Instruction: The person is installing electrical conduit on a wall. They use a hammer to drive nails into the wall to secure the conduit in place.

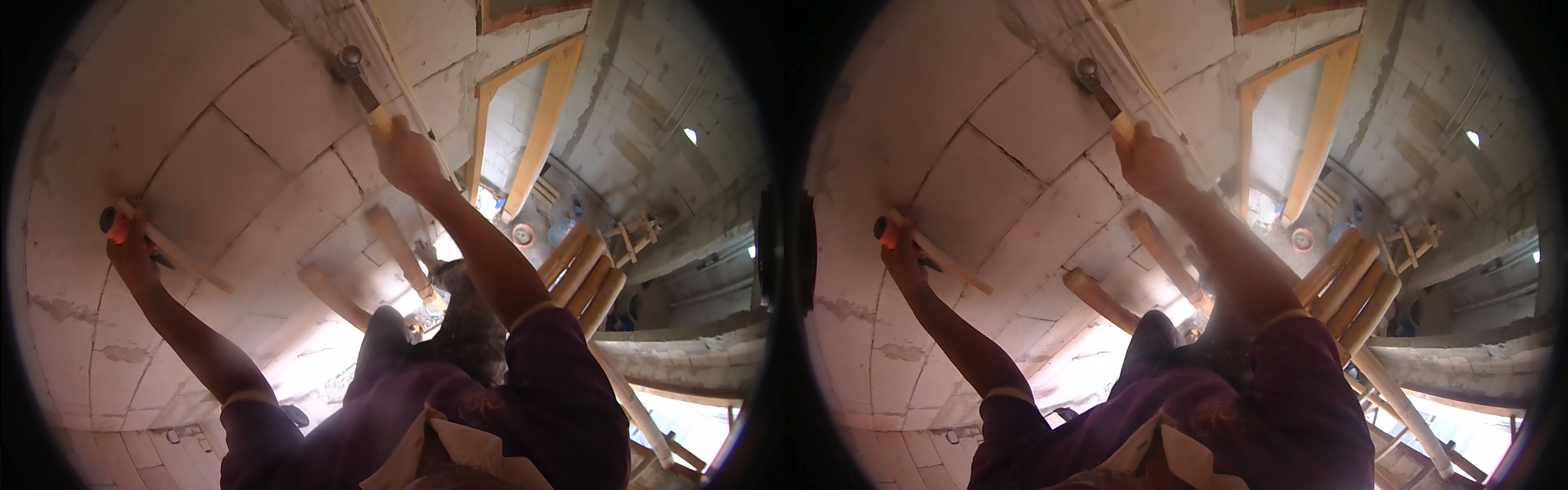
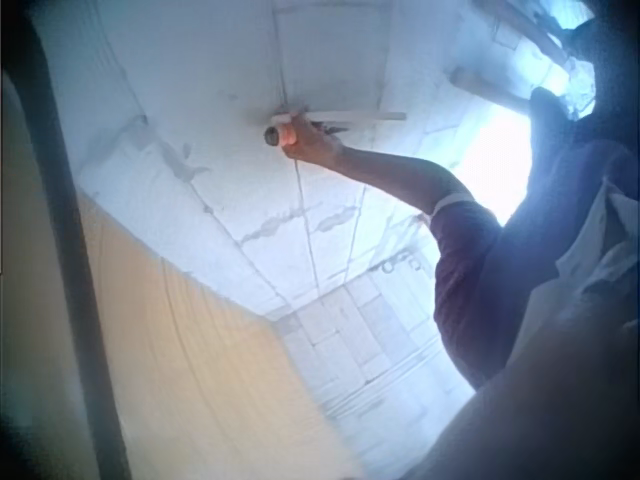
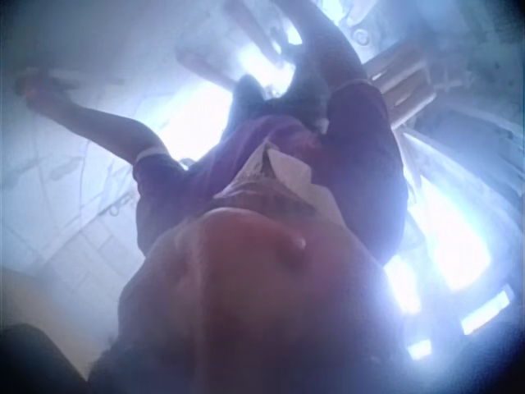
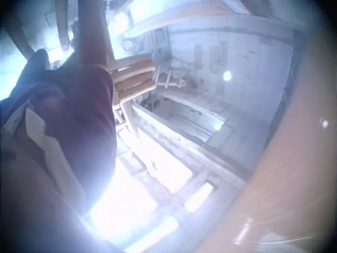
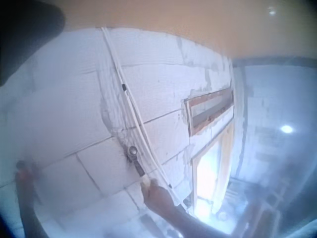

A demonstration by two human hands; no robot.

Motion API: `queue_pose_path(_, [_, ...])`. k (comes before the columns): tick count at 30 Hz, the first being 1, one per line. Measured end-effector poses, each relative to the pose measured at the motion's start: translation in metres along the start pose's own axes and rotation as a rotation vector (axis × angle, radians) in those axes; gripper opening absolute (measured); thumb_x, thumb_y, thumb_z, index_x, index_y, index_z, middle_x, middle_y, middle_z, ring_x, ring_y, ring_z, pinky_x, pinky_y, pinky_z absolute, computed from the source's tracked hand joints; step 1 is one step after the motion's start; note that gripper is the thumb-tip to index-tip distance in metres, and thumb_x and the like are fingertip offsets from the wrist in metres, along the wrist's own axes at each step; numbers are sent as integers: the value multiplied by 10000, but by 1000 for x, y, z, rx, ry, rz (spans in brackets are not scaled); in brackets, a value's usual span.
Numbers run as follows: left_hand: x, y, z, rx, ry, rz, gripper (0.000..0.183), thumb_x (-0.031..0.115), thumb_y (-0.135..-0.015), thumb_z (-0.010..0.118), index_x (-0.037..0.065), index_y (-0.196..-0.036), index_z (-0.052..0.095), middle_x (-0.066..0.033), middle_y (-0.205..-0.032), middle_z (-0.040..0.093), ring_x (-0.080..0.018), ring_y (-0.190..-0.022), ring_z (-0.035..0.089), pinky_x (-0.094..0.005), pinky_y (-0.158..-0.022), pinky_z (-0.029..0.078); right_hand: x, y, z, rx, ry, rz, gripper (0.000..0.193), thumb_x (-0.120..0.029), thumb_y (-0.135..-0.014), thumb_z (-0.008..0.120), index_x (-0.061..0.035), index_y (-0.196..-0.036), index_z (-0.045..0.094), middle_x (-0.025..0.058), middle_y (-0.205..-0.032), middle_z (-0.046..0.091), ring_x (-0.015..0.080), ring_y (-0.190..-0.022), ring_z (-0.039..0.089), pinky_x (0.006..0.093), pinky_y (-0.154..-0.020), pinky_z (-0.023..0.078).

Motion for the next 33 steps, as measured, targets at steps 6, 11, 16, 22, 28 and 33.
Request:
queue_pose_path(6, [14, 13, 1, -9, -39, 2, 159, 96, -855, 673, 20, -977, 604, -39, -723, 603, -39, -490, 419, -201, -417, 278, -56, -10, -118, 359, -453, -30, 422, -388, -980, 474, 31, -968, 426, 226, -590, 585, 440, -555, 606, 508, -479, 470])
queue_pose_path(11, [11, 9, -9, 7, -9, 15, 196, 104, -851, 676, 30, -1022, 618, -24, -734, 608, -32, -501, 422, -194, -420, 267, -67, -26, -119, 565, -496, -167, 390, -345, -977, 496, 37, -934, 434, 198, -568, 576, 423, -517, 592, 497, -470, 468])
queue_pose_path(16, [15, 14, 15, -6, -85, 3, 240, 137, -838, 695, 51, -1055, 641, -15, -729, 622, -30, -510, 424, -192, -428, 272, -20, -21, -72, 281, -100, -90, 361, -322, -967, 525, 29, -930, 447, 183, -556, 565, 402, -515, 598, 480, -478, 478])
queue_pose_path(22, [22, 19, 1, 40, -146, 28, 264, 182, -832, 700, 43, -1052, 654, -5, -723, 623, -32, -522, 433, -191, -441, 283, -78, -22, -143, 526, -490, -122, 400, -343, -973, 520, 49, -948, 447, 209, -590, 580, 379, -538, 625, 434, -481, 472])
queue_pose_path(28, [14, 13, 7, 26, -149, 7, 220, 190, -825, 705, 41, -974, 642, -10, -717, 624, -37, -521, 450, -191, -443, 300, -24, -27, -65, 258, -147, -28, 408, -354, -968, 521, 46, -918, 456, 237, -617, 595, 448, -559, 599, 477, -491, 464])
queue_pose_path(33, [20, 22, 3, 30, -154, -30, 209, 205, -817, 715, 49, -923, 626, -10, -710, 620, -40, -524, 462, -199, -445, 322, -84, -31, -137, 322, -396, -51, 441, -387, -969, 501, 49, -916, 461, 269, -676, 609, 480, -654, 610, 523, -589, 479])
Point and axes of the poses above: each hand's wrist, its own y-axis away from the middle knuckle, its own z-axis out of the palm, x = y × z, the point moved 8 cm from there along -y, towards the middle knuckle
